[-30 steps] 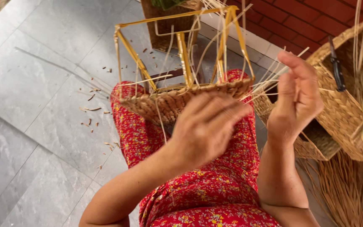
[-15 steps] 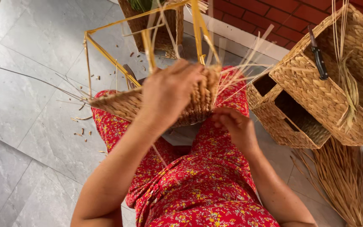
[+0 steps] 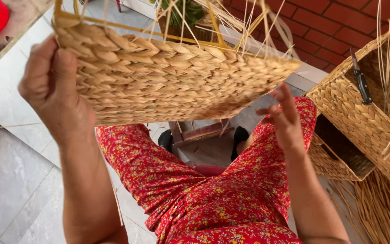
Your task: The person sits on the floor weaving a water hyacinth basket on a bamboo frame, tucking and tightening woven strips around the frame edges by hand. They rotate the basket to work different sides, trim excess strands with scissors, and continue weaving and securing strips along the rim.
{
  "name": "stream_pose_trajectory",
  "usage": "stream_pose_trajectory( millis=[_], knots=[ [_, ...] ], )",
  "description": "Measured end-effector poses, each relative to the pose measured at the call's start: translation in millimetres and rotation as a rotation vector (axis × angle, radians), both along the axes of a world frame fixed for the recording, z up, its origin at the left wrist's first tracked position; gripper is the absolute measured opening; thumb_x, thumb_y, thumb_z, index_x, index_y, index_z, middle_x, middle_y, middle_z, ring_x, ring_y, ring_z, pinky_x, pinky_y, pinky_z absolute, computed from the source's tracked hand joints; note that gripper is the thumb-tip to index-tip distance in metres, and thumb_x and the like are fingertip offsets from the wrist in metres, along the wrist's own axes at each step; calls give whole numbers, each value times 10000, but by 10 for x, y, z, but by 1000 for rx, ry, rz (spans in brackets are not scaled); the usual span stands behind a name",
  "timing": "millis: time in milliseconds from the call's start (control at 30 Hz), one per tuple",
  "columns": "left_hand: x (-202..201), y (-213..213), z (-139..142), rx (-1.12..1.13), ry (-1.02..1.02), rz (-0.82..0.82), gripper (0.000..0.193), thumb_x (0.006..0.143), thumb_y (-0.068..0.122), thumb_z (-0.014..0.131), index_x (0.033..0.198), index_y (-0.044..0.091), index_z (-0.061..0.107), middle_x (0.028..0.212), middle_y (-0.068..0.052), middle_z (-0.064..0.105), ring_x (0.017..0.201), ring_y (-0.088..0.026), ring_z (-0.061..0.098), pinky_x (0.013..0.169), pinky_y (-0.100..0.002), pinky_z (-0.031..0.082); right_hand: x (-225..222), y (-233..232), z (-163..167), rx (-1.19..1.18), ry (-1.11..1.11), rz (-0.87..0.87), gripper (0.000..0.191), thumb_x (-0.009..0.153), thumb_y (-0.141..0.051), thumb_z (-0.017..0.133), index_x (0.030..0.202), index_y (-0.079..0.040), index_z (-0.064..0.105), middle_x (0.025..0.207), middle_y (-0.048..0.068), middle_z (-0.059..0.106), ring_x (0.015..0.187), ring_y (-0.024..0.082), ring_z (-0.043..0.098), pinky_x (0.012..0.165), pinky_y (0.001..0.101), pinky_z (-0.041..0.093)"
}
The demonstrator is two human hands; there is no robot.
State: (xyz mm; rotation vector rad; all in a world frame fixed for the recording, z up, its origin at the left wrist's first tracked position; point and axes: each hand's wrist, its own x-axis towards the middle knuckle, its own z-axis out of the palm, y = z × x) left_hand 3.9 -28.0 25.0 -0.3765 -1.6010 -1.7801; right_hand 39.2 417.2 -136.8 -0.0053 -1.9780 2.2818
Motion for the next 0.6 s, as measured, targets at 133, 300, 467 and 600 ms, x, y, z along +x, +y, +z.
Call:
stream_pose_trajectory(
  millis=[133,300,467,600],
  knots=[
    [-99,81,-305,255,64,-99,254,1116,135,711,1301,-38,693,1211,-60,728,1052,-107,651,1008,-262,518,-230,37,563,-133,167,30,636,1091,-231,636,1633,-53,354,1351,127,646,1117,234,717,902,347,601],
    [-336,-9,-536,333,64,-147,234,1087,149,684,1286,26,691,1261,-52,687,1184,-105,629,1055,-246,526,-427,155,908,-262,402,77,360,1169,-83,647,1471,-36,457,1234,95,645,1100,236,704,1006,376,580],
    [-170,-224,-874,-295,-221,266,82,1083,43,685,1160,18,696,1240,-42,614,1030,-76,592,742,-224,456,-419,149,689,-166,331,-48,310,1073,20,637,1357,-2,513,1227,134,672,1100,249,706,987,401,591],
    [259,-145,-1535,-280,-443,237,69,1034,26,706,1095,-4,695,990,-11,614,862,-67,556,739,-218,459,-166,3,99,-227,56,-149,279,1046,19,591,1320,-3,540,1210,115,668,1099,240,698,970,389,597]
  ],
)
